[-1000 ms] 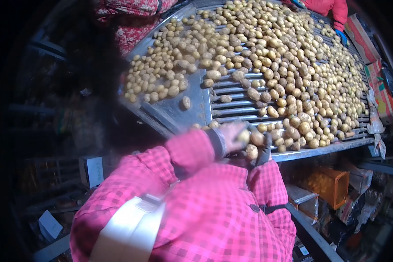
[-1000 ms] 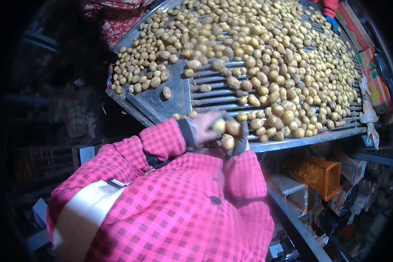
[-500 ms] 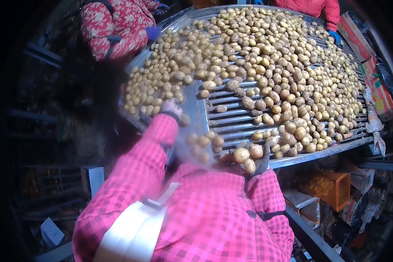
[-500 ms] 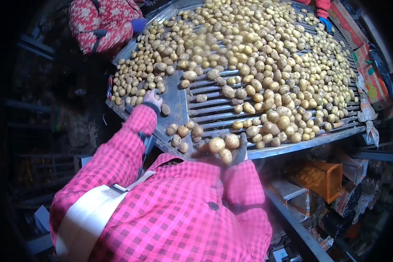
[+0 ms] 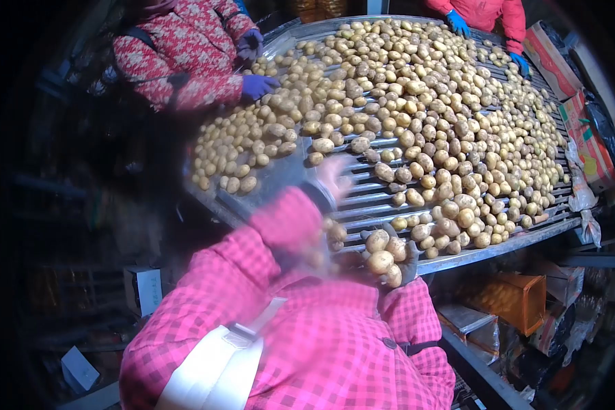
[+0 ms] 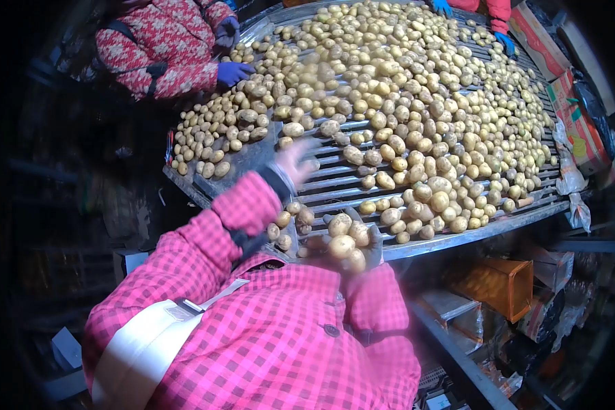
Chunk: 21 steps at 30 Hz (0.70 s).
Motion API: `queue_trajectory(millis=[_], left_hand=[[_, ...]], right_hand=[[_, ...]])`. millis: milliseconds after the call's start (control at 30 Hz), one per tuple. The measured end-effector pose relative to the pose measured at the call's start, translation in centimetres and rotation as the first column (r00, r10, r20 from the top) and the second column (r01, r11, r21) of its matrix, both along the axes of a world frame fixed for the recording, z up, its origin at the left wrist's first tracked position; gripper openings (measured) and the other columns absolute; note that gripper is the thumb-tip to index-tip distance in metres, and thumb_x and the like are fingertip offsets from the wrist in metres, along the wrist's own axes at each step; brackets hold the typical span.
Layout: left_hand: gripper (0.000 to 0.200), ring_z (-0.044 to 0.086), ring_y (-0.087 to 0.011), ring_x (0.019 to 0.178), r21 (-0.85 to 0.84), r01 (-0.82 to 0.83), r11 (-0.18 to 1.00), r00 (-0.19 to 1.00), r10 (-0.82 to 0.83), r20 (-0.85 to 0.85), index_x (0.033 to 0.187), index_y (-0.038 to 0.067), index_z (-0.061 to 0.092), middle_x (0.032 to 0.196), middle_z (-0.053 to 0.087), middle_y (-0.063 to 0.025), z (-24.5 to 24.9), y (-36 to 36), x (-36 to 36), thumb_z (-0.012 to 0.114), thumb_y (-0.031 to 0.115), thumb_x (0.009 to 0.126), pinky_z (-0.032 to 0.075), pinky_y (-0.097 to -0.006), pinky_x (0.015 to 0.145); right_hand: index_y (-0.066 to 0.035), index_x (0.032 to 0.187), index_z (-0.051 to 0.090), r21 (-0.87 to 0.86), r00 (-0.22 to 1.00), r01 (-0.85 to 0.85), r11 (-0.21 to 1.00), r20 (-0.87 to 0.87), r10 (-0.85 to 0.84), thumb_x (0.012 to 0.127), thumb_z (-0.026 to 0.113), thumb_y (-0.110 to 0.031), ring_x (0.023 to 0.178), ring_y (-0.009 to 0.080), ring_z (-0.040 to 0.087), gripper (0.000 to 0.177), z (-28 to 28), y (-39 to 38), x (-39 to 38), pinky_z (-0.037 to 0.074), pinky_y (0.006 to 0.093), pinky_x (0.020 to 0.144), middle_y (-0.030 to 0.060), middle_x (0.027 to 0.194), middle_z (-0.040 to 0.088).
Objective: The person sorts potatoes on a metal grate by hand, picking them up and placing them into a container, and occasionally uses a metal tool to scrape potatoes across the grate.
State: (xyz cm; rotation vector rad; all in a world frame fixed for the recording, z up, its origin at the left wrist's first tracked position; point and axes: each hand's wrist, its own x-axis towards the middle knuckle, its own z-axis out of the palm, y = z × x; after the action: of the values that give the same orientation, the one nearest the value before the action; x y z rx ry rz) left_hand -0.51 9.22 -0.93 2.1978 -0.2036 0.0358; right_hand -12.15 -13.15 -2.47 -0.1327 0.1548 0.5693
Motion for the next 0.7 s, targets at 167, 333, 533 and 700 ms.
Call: queue_trajectory(millis=[167, 333, 533, 700], left_hand=[[0.047, 0.052, -0.031, 0.107, 0.502, -0.404, 0.765, 0.914, 0.317, 0.252, 0.116, 0.005, 0.053, 0.116, 0.054, -0.016, -2.7, 11.4, 8.8, 0.061, 0.023, 0.074, 0.041, -0.0371, 0.093], [0.053, 0.048, -0.0352, 0.11, 0.634, -0.064, 0.771, 0.975, 0.183, -0.125, 0.123, 0.014, 0.049, 0.124, 0.047, -0.0175, -2.8, 5.1, 7.2, 0.065, 0.026, 0.074, 0.038, -0.0392, 0.097], [0.044, 0.058, -0.0262, 0.098, -0.202, -0.225, 0.953, 0.961, 0.184, -0.204, 0.113, 0.005, 0.054, 0.107, 0.059, -0.017, -5.0, 3.2, 8.3, 0.066, 0.018, 0.072, 0.045, -0.0335, 0.086], [0.038, 0.053, -0.0277, 0.109, -0.968, -0.2, 0.154, 0.751, -0.61, -0.252, 0.12, 0.002, 0.046, 0.121, 0.053, -0.0144, 1.8, -1.8, 3.3, 0.049, 0.023, 0.089, 0.044, -0.04, 0.093]], right_hand=[[-0.007, 0.138, 0.026, -0.01, 0.998, 0.019, 1.0, -0.066, -0.02, 0.08, 0.051, -0.051, 0.121, 0.0386, 0.039, 0.077, -0.4, 0.1, -0.1, 0.037, 0.0507, 0.097, 0.0271, 0.132, 0.036], [-0.004, 0.135, 0.032, -0.059, 0.996, 0.023, 0.998, -0.082, -0.028, 0.083, 0.046, -0.045, 0.118, 0.0304, 0.042, 0.068, 0.3, 0.6, -0.4, 0.033, 0.0411, 0.1, 0.0204, 0.131, 0.041], [-0.008, 0.136, 0.03, -0.046, 0.999, 0.027, 0.999, -0.019, -0.027, 0.087, 0.042, -0.044, 0.115, 0.0249, 0.046, 0.062, 0.5, -0.3, 0.4, 0.035, 0.0378, 0.099, 0.0156, 0.13, 0.043], [-0.011, 0.135, 0.031, 0.042, 0.983, 0.183, 0.982, -0.005, -0.183, 0.089, 0.04, -0.046, 0.1, 0.0327, 0.054, 0.058, -0.8, -1.0, 0.8, 0.05, 0.0466, 0.073, 0.0141, 0.116, 0.051]])
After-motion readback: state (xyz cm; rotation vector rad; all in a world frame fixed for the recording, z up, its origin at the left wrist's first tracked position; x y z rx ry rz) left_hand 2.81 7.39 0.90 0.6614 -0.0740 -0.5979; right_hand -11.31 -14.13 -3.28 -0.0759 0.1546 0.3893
